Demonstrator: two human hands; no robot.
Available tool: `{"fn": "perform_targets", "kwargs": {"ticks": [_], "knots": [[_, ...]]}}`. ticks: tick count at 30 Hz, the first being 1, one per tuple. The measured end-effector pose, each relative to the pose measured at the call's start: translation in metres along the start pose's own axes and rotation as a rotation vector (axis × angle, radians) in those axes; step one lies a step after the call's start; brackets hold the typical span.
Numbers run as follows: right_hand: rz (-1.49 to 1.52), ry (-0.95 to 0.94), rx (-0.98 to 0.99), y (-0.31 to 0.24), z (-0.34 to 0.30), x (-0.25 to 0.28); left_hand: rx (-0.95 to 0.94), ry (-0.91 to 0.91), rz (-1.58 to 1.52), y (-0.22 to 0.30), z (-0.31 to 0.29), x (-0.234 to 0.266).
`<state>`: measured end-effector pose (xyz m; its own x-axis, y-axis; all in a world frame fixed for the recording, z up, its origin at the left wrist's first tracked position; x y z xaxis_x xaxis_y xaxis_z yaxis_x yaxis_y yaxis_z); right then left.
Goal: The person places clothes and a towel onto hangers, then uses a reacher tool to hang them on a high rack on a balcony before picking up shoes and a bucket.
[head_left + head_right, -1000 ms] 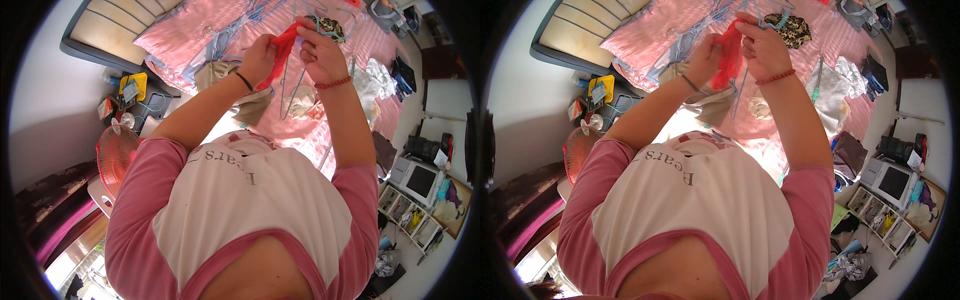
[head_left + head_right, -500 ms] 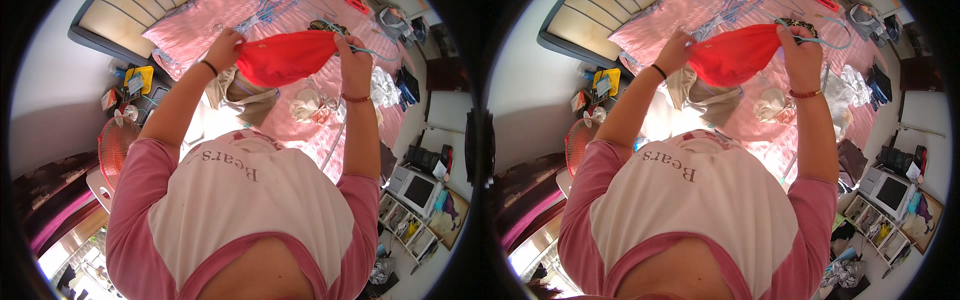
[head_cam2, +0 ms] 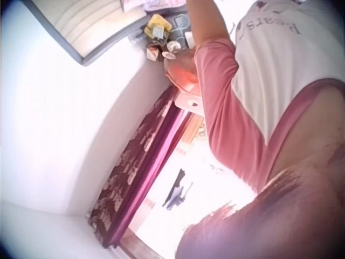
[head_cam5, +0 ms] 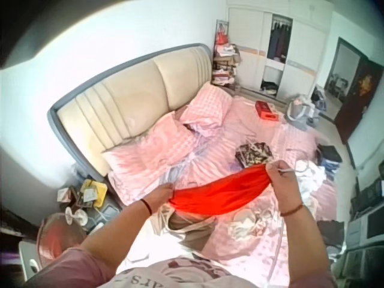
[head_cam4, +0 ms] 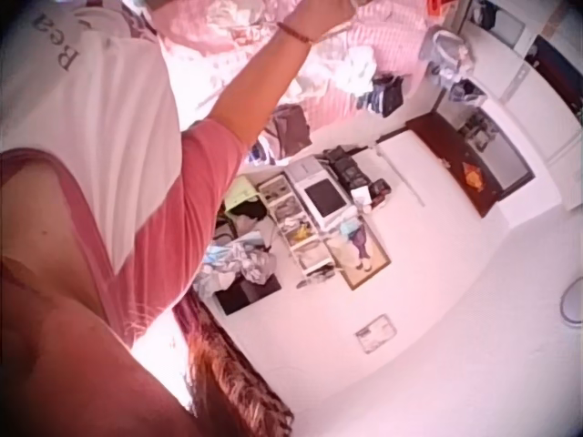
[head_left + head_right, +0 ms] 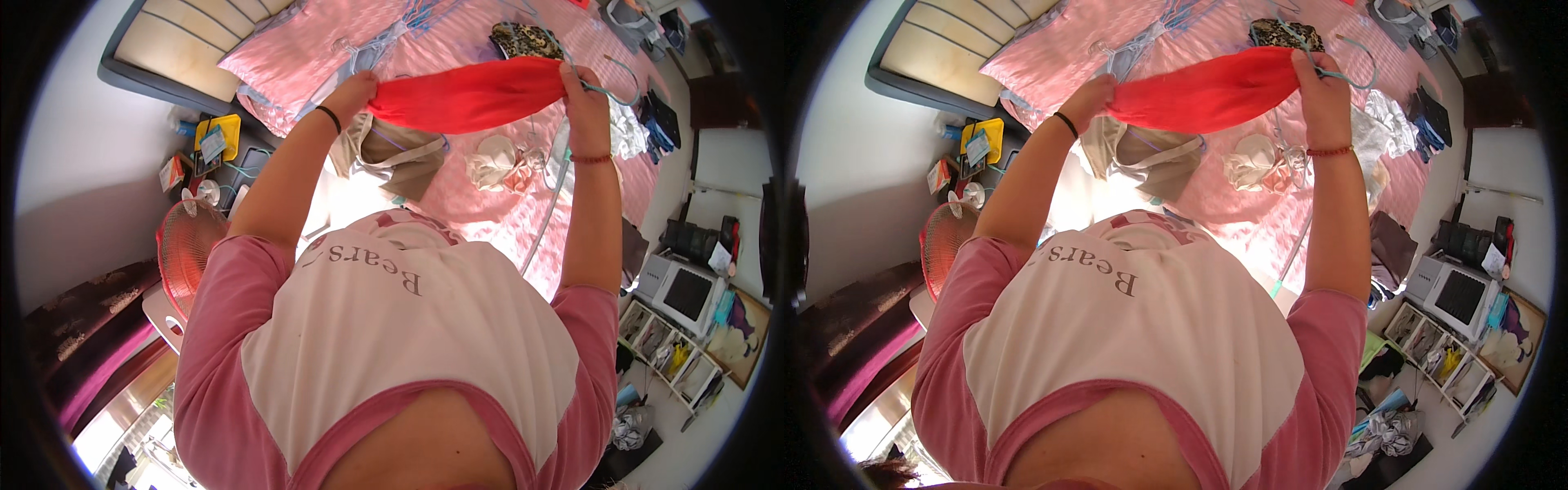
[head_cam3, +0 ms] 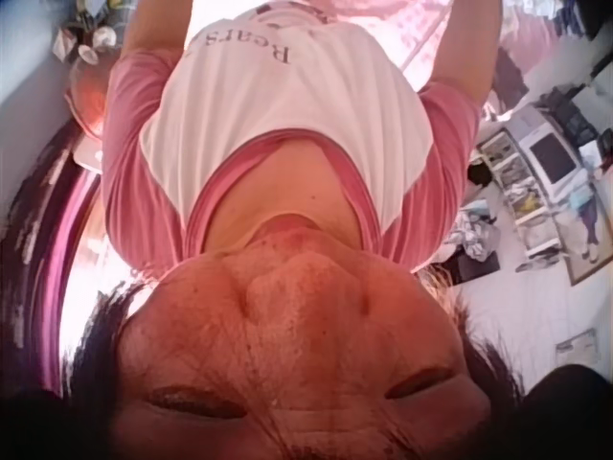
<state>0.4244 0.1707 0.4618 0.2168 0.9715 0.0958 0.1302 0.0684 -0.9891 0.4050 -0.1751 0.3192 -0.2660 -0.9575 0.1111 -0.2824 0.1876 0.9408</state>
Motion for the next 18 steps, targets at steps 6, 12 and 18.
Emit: {"fn": "perform_targets", "kwargs": {"ticks": [6,12,18], "knots": [[-0.048,-0.294,0.048,0.006,-0.018,-0.067,-0.780,0.041,0.335,0.074,-0.020,-0.071],[-0.163,-0.371,0.036,0.002,-0.009,-0.090,-0.731,0.067,0.129,0.132,-0.035,-0.112],[-0.343,-0.093,0.273,-0.001,-0.002,-0.058,-0.608,-0.068,0.477,0.136,-0.033,-0.101]]}}
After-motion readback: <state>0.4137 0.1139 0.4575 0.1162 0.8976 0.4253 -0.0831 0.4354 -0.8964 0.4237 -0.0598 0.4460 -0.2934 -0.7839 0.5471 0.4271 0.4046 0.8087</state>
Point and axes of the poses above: each hand's wrist, its own z-axis towards the middle knuckle, its own x-axis out of the back of the hand, y = z × x, the point moved 5 cm from there along z, towards the middle knuckle, and after that the axes turned 12 degrees about -x, right-handed, at the moved point
